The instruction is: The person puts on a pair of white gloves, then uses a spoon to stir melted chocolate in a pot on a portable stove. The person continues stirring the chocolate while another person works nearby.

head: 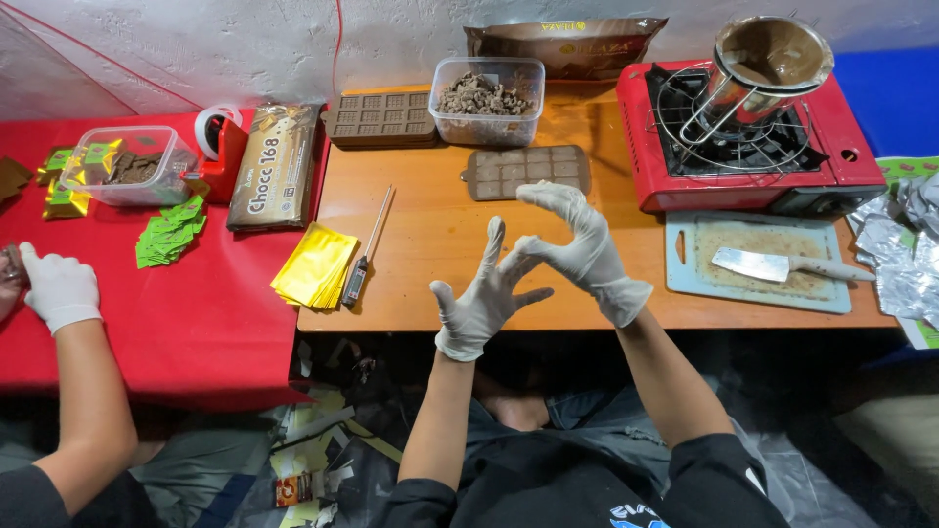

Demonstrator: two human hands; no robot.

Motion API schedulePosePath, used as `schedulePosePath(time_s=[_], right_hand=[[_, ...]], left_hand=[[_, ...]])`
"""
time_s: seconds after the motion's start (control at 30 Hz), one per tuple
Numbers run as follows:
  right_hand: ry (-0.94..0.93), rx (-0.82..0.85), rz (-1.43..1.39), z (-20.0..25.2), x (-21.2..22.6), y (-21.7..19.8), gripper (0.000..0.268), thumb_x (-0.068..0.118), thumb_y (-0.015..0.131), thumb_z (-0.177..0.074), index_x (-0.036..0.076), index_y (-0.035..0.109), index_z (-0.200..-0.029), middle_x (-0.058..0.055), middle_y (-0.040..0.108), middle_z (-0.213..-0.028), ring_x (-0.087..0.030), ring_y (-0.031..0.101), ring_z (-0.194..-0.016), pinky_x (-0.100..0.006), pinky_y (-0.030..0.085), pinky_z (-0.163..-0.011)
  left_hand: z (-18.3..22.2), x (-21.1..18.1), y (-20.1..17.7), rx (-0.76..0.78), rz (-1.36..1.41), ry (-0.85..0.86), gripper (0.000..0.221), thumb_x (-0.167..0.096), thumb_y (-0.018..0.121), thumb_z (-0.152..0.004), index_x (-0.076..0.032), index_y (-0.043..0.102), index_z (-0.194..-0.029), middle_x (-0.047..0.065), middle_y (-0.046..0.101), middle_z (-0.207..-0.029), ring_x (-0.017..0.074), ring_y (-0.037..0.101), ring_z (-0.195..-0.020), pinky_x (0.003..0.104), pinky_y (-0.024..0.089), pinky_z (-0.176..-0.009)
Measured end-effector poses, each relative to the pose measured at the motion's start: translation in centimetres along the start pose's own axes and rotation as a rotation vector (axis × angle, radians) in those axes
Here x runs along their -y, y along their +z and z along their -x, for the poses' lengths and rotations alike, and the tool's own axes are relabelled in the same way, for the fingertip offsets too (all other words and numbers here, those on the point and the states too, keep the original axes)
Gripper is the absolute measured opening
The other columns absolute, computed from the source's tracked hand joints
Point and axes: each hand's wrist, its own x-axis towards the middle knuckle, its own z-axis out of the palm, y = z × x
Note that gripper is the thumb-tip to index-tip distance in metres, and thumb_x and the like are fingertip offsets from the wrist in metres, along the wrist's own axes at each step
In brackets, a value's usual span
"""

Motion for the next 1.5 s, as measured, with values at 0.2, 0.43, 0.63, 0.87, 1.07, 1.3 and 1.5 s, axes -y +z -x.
schedulePosePath(time_s=[0.2, 0.43, 0.63, 0.87, 1.07, 1.3, 1.5], right_hand=[[0.788, 0.399, -0.335, -1.1, 2.4, -0.2, 0.026, 0.019, 0.083, -0.08, 0.018, 0.082, -0.106, 0.0, 0.081, -0.108, -0.016, 0.07, -0.114, -0.039, 0.05, -0.105], [0.819, 0.543, -0.412, 0.8, 0.2, 2.0, 0.012, 0.02, 0.089, -0.081, 0.011, 0.081, -0.083, -0.002, 0.078, -0.079, -0.01, 0.068, -0.073, -0.03, 0.06, -0.061], [0.764, 0.604, -0.326, 2.6, -1.5, 3.0, 0.027, 0.025, 0.093, -0.072, 0.016, 0.083, -0.096, -0.007, 0.077, -0.107, -0.023, 0.073, -0.101, -0.039, 0.062, -0.089], [0.293, 0.051, -0.055, 3.2, -2.2, 1.6, 0.073, 0.036, 0.09, -0.078, 0.013, 0.061, -0.142, -0.013, 0.056, -0.146, -0.032, 0.051, -0.138, -0.048, 0.039, -0.117], [-0.146, 0.012, 0.038, 6.5, 2.4, 7.0, 0.019, 0.021, 0.085, -0.085, 0.014, 0.078, -0.101, -0.002, 0.075, -0.1, -0.027, 0.07, -0.092, -0.039, 0.059, -0.091], [-0.056, -0.131, 0.105, 8.3, 0.8, 8.8, 0.01, 0.007, 0.077, -0.088, 0.016, 0.078, -0.09, 0.004, 0.075, -0.091, -0.022, 0.072, -0.085, -0.035, 0.063, -0.078], [0.664, 0.017, -0.441, 10.1, 0.0, 10.0, 0.012, 0.01, 0.061, -0.102, 0.013, 0.065, -0.091, 0.001, 0.067, -0.071, -0.01, 0.059, -0.069, -0.029, 0.054, -0.077]], left_hand=[[0.2, 0.7, 1.2, 0.024, 0.286, -0.082, 0.116, -0.097, 0.044, -0.074, -0.028, 0.022, -0.165, 0.018, 0.032, -0.161, 0.0461, 0.034, -0.146, 0.075, 0.034, -0.104], [0.4, -0.4, 3.5, -0.117, 0.22, -0.067, 0.118, -0.095, 0.039, -0.077, -0.025, 0.01, -0.167, -0.008, 0.034, -0.123, 0.0136, 0.039, -0.117, 0.056, 0.043, -0.109], [1.0, 1.2, 0.1, -0.195, -0.094, -0.105, 0.11, -0.096, 0.029, -0.081, -0.032, 0.0, -0.167, 0.017, 0.032, -0.163, 0.0312, 0.044, -0.142, 0.057, 0.044, -0.109], [-0.5, -1.5, -1.6, -0.469, 0.345, 0.131, 0.096, -0.088, 0.051, -0.079, -0.044, 0.028, -0.16, 0.017, 0.047, -0.157, 0.041, 0.051, -0.138, 0.065, 0.048, -0.105], [-4.0, -3.4, -2.8, -1.004, 0.457, 0.43, 0.09, -0.075, 0.06, -0.082, -0.048, 0.02, -0.159, 0.007, 0.028, -0.168, 0.034, 0.038, -0.149, 0.066, 0.033, -0.117], [-5.4, -1.9, -4.3, -1.062, 0.521, 0.44, 0.09, -0.075, 0.061, -0.082, -0.049, 0.021, -0.158, 0.008, 0.032, -0.166, 0.0344, 0.041, -0.147, 0.063, 0.035, -0.118], [-5.7, -1.9, -8.0, -1.026, 0.68, 0.484, 0.092, -0.069, 0.062, -0.086, -0.043, 0.016, -0.161, 0.012, 0.036, -0.163, 0.0346, 0.045, -0.145, 0.057, 0.042, -0.116]])
